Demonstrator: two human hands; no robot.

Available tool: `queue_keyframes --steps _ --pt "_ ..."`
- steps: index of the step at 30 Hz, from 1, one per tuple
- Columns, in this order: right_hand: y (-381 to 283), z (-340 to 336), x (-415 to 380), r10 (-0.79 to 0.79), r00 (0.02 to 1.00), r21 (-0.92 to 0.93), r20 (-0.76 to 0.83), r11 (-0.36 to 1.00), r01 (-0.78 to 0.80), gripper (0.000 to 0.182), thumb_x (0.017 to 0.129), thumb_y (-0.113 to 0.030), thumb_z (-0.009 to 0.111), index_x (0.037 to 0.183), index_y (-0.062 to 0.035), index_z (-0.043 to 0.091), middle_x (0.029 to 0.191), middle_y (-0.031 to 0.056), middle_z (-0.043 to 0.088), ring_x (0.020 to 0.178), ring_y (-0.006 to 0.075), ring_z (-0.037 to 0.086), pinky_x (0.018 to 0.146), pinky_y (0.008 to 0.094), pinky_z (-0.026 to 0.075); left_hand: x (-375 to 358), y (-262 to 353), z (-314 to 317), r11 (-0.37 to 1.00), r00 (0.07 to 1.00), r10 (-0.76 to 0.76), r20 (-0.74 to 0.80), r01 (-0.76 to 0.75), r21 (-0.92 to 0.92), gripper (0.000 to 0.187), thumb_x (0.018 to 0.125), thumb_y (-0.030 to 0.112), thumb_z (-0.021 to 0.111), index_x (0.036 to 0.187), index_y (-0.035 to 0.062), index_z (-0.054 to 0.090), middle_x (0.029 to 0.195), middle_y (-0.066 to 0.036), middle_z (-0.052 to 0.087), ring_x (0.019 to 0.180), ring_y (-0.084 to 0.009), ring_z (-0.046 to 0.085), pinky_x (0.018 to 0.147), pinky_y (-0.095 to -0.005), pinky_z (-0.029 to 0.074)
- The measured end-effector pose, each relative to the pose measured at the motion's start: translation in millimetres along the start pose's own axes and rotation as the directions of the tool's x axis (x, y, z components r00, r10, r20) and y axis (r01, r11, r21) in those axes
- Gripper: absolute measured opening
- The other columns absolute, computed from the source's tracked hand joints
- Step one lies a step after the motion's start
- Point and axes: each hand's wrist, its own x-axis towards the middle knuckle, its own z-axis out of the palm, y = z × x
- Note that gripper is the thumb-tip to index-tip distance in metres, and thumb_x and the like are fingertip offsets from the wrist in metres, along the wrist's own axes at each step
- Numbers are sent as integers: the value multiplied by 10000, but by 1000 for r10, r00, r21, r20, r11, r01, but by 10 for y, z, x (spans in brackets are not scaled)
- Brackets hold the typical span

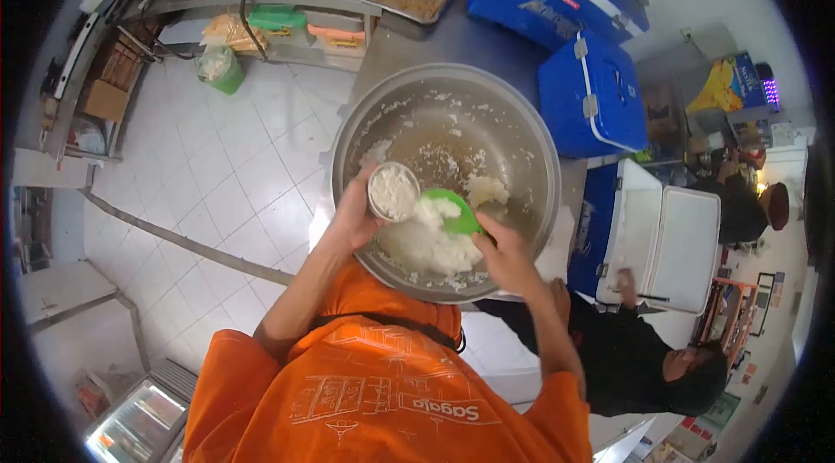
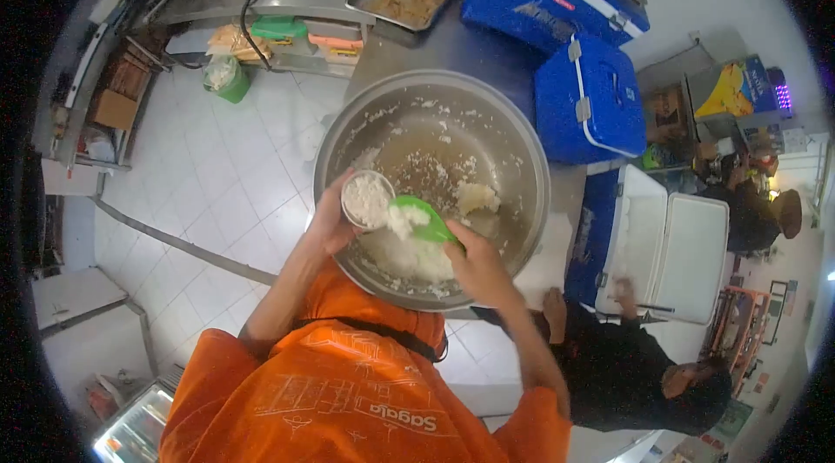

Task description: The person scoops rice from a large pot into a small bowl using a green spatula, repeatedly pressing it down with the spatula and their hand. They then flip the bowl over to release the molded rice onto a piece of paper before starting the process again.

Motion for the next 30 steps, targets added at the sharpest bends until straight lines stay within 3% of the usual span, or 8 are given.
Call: queue_keyframes --steps 1,3,6,8,11,14,17,30 --pt "-186 129 52 -19 1000 -10 -3 1000 19 349 912 -118 514 1233 8 567 909 139 611 714 257 649 639 326 516 66 -56 20 999 997 -39 68 40 -17 427 1006 368 349 1245 69 538 1202 -102 615 1079 -236 621 908 -411 536" --pt "-649 439 169 80 992 -773 -94 622 -123 444 864 -92 536 1297 3 515 864 115 563 665 217 642 569 317 527 244 -201 93 996 994 -73 80 68 61 405 982 273 310 1230 52 541 1169 -117 624 1063 -246 626 883 -426 542" --pt "-808 638 204 34 995 -837 -99 538 -101 566 822 -86 535 1382 -104 454 878 90 595 610 221 653 526 374 534 460 -257 100 998 977 -52 209 42 53 402 979 269 309 1211 44 549 1130 -121 636 1040 -248 630 860 -432 548" --pt "-754 198 247 32 996 -787 -85 611 -87 518 866 -94 528 1377 -87 444 828 113 625 593 245 657 538 378 522 389 -206 61 994 975 -109 193 111 0 391 979 255 308 1184 35 560 1100 -119 644 1010 -248 634 844 -430 553" --pt "-694 -143 295 135 981 -276 -140 946 -170 359 926 -118 519 1227 75 504 714 223 621 626 409 604 625 454 505 327 -89 88 998 981 -60 183 60 9 356 965 254 338 1125 69 597 1061 -98 659 882 -224 671 702 -377 583" --pt "-735 89 412 316 945 -63 88 948 -311 245 923 -109 519 1083 68 576 728 230 615 681 404 626 654 455 511 334 -92 72 999 983 0 181 -9 48 362 966 240 324 1125 71 601 1049 -95 664 866 -220 675 632 -351 581" --pt "-544 651 389 82 995 -431 -62 897 -101 191 923 -104 504 985 42 611 724 235 636 735 411 647 656 505 490 401 -221 -1 1000 970 16 244 -19 10 368 971 242 313 1130 82 604 1016 -81 669 865 -211 668 656 -363 571" --pt "-464 114 399 142 975 -369 170 927 -71 206 909 -118 514 941 12 670 811 243 652 754 433 649 681 494 512 150 -79 -98 990 994 100 51 -104 98 392 970 319 322 1138 79 582 1058 -100 646 985 -226 625 793 -447 534"
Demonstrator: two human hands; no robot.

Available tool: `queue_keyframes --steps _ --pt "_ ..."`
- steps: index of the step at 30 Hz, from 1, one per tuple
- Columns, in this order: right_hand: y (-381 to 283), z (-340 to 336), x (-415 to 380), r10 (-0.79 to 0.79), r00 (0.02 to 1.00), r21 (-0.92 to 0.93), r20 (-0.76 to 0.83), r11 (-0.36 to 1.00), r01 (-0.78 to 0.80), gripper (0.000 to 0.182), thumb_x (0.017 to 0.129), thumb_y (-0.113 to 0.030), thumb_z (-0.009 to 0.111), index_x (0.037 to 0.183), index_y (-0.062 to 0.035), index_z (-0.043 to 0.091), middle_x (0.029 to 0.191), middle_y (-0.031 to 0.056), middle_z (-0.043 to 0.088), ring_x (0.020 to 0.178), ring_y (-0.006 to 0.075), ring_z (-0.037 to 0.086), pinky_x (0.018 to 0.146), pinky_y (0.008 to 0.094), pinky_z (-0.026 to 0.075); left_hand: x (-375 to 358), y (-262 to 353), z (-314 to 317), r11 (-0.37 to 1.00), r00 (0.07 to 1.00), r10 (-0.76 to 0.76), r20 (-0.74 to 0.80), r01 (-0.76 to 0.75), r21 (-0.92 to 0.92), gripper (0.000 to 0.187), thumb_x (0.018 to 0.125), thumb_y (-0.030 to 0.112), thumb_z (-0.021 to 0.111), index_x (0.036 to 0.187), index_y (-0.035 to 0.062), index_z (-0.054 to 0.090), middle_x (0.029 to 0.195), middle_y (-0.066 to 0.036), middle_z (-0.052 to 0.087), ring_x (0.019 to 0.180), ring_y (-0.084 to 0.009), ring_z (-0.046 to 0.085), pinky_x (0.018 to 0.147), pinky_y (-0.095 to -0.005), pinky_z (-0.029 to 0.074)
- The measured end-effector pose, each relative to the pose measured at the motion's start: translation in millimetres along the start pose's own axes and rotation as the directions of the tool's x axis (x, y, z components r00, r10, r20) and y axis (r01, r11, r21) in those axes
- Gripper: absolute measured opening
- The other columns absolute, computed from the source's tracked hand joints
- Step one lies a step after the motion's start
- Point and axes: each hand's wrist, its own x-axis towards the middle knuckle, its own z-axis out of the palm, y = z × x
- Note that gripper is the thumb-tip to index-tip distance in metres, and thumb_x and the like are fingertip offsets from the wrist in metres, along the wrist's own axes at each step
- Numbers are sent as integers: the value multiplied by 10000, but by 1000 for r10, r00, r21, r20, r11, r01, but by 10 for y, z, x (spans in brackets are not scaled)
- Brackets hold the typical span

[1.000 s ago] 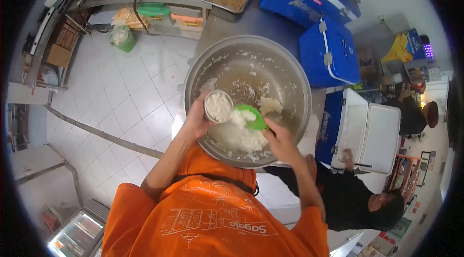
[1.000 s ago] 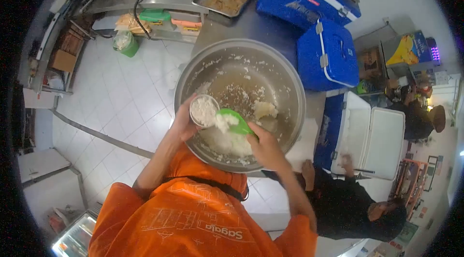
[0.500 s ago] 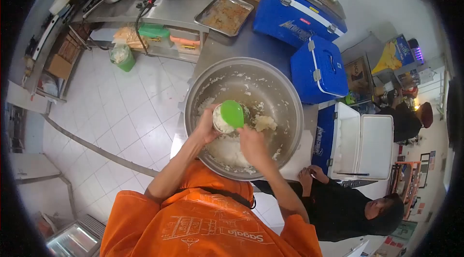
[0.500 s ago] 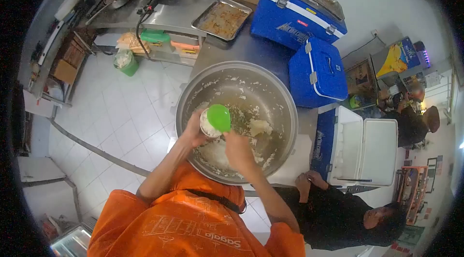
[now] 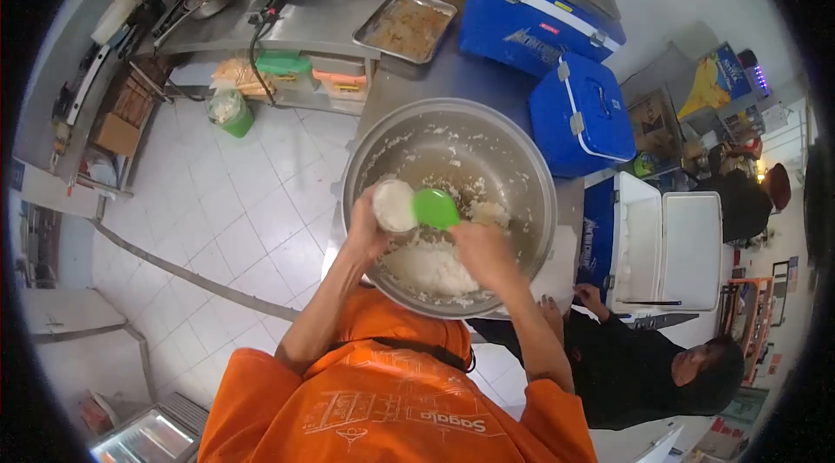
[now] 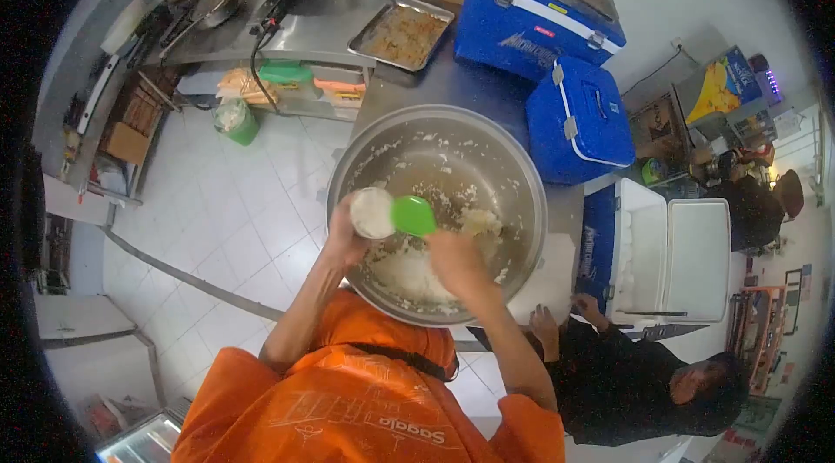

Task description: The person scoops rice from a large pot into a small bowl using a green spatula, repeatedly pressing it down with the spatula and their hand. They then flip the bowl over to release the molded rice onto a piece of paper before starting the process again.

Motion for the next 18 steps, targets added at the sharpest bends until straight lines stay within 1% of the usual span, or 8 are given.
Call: queue_keyframes --steps 5,6,8,10,12,14,16,18 --pt "178 433 -3 119 944 -142 -309 975 -170 339 978 -252 461 1187 -41 624 1155 217 633 1068 357 600 929 474 445 -97 -11 93 955 1000 9 7 -6 -296 455 977 367 278 1223 90 541 1167 -115 608 1054 -291 596 832 -506 505" --pt "73 704 153 288 918 470 -272 872 -135 379 984 -289 436 1253 -57 567 1246 203 567 1153 333 536 995 460 392 -129 -45 156 950 1000 -1 24 8 -312 466 979 384 274 1239 97 532 1205 -111 593 1079 -303 582 850 -521 491" --pt "-53 1077 332 455 891 979 8 -185 86 480 995 -362 386 1384 -88 454 1427 174 437 1323 283 406 1125 434 288 -208 -101 347 997 996 75 -43 -74 16 407 973 369 360 1212 98 546 1214 -102 589 1089 -298 572 904 -506 456" --pt "-171 695 133 40 999 562 -24 -826 47 485 992 -374 365 1376 -93 457 1406 177 459 1307 311 423 1112 503 300 -231 -133 429 583 839 541 54 -421 695 288 932 302 537 1123 92 590 1181 -90 601 1086 -279 563 966 -458 409" --pt "-13 621 -87 97 993 488 -71 -865 119 494 988 -382 366 1375 -88 453 1397 179 468 1295 325 435 1096 529 313 -132 -55 100 -106 453 787 419 -570 815 128 850 149 691 948 73 661 1044 -89 644 1037 -242 579 902 -370 435" --pt "217 648 -323 117 986 426 -116 -891 155 503 984 -389 366 1374 -82 448 1387 181 477 1282 340 447 1081 554 327 -8 100 -288 353 597 797 95 -587 729 128 911 143 625 981 52 681 1031 -81 654 992 -242 591 883 -330 440" --pt "607 619 -653 517 813 917 -268 -120 379 547 1004 -434 339 1365 -33 429 1371 171 496 1250 289 505 1023 528 413 148 470 -774 -29 319 932 172 -408 912 299 946 206 589 1207 63 619 1199 -135 607 1098 -263 567 950 -316 419" --pt "957 437 -1055 446 800 766 -403 -314 561 515 957 -342 531 1322 10 444 1350 152 524 1258 260 505 972 456 473 991 670 -2058 210 387 920 -68 -336 918 540 987 408 477 1395 56 457 1365 -206 493 1247 -311 477 1054 -434 343"
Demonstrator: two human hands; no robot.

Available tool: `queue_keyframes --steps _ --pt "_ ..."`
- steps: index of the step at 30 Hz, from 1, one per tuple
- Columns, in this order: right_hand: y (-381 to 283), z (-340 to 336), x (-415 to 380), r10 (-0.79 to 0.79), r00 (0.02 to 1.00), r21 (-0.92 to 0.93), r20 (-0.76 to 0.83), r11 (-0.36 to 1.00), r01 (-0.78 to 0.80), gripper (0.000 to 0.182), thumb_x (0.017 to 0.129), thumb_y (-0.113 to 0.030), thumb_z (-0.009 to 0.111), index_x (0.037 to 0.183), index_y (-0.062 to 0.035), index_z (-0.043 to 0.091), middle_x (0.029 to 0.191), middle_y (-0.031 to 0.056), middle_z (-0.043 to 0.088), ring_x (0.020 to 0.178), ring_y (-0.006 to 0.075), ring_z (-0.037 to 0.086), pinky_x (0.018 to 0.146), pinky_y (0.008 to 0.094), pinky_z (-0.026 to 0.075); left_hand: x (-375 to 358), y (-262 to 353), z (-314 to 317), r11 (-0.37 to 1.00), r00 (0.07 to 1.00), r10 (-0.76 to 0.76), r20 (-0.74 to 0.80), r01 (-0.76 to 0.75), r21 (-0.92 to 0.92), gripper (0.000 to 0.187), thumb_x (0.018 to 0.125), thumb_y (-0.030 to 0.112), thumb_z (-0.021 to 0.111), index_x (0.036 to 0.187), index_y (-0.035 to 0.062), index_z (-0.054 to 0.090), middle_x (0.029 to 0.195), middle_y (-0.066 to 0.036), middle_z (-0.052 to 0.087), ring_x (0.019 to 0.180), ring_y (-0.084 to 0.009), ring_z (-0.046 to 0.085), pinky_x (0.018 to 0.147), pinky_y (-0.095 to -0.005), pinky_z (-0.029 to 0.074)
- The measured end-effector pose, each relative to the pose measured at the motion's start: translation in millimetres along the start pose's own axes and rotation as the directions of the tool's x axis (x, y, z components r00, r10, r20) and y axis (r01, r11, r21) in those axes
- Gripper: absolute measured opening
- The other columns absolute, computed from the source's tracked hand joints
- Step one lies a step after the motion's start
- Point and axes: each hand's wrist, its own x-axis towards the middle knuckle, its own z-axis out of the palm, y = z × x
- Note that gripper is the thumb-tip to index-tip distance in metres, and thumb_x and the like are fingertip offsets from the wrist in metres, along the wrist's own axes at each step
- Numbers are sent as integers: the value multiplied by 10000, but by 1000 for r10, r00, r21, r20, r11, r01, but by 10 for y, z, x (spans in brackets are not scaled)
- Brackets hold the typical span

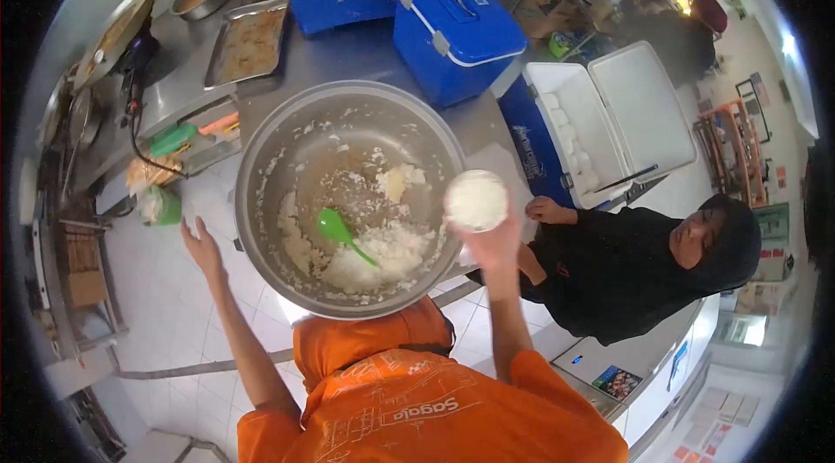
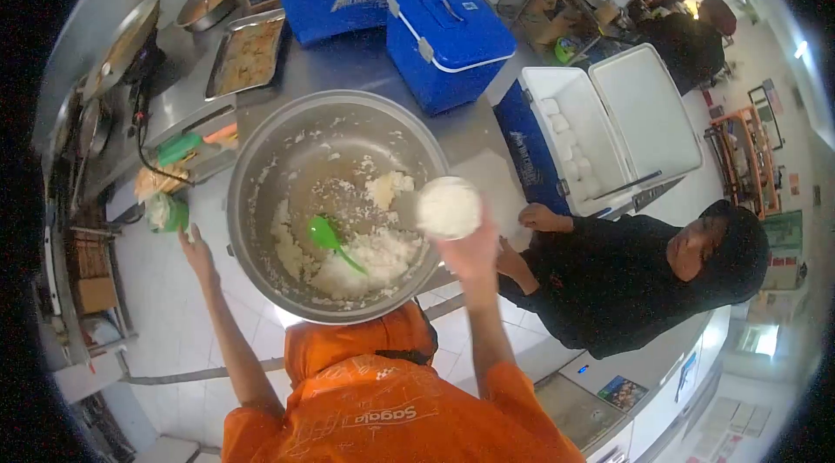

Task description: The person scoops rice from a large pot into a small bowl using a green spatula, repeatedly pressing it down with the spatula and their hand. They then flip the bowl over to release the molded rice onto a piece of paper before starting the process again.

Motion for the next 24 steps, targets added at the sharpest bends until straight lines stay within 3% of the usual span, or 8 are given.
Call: queue_keyframes --steps 2,3,6,8,11,15,21,24 --pt "-240 -696 42 -341 939 -964 -54 263 40 489 878 -227 672 1269 7 496 1326 140 548 1224 261 530 955 405 483 61 15 -107 915 842 -319 434 394 -92 657 976 511 396 1455 65 335 1450 -200 384 1328 -347 359 1081 -520 259" --pt "-285 -881 115 -346 937 -963 -51 266 46 489 878 -227 672 1269 7 496 1326 140 548 1224 261 530 955 405 483 95 42 -130 682 419 -463 781 731 12 777 965 614 315 1515 74 213 1534 -194 275 1409 -384 241 1108 -606 174" --pt "-280 -1555 381 -288 806 -324 -516 937 127 478 823 -216 729 1206 9 555 1274 169 574 1187 296 544 988 425 438 90 66 -8 684 275 -326 905 729 25 858 933 691 233 1523 70 182 1551 -188 244 1438 -396 158 1086 -685 68" --pt "-75 -2276 542 -628 766 -991 -135 94 -97 439 848 -262 704 1168 14 587 1240 201 576 1159 320 548 998 436 404 41 -62 87 694 333 -369 868 719 19 836 939 669 309 1490 42 272 1486 -177 375 1408 -353 253 1091 -666 77" --pt "169 -2367 585 -662 749 -928 5 -282 -244 367 853 -235 696 1141 -23 614 1143 170 610 1167 299 528 977 395 412 108 -327 171 774 520 -192 832 602 -197 668 959 609 385 1275 38 524 1284 -137 554 1246 -269 427 1058 -572 225" --pt "-67 -2294 650 -793 608 -929 -38 -196 -314 438 869 -287 686 1207 -33 574 1152 145 604 1141 298 538 967 390 421 41 66 -4 701 563 -379 734 693 -170 424 994 498 442 773 147 527 745 18 483 702 -107 426 665 -270 345" --pt "-711 -1696 357 -345 714 -288 -609 935 206 449 894 -296 665 1224 -28 522 1213 105 600 1110 192 572 909 343 476 -264 206 -95 768 690 -384 614 608 -202 469 990 507 452 652 182 448 565 82 276 477 -52 246 443 -218 216" --pt "-733 -985 118 -525 851 -987 -4 137 80 427 874 -151 679 1239 -5 512 1154 104 630 1045 200 605 899 318 483 -446 209 -295 802 737 -440 514 579 -143 476 991 501 448 666 154 461 568 73 315 484 -61 287 453 -231 260"
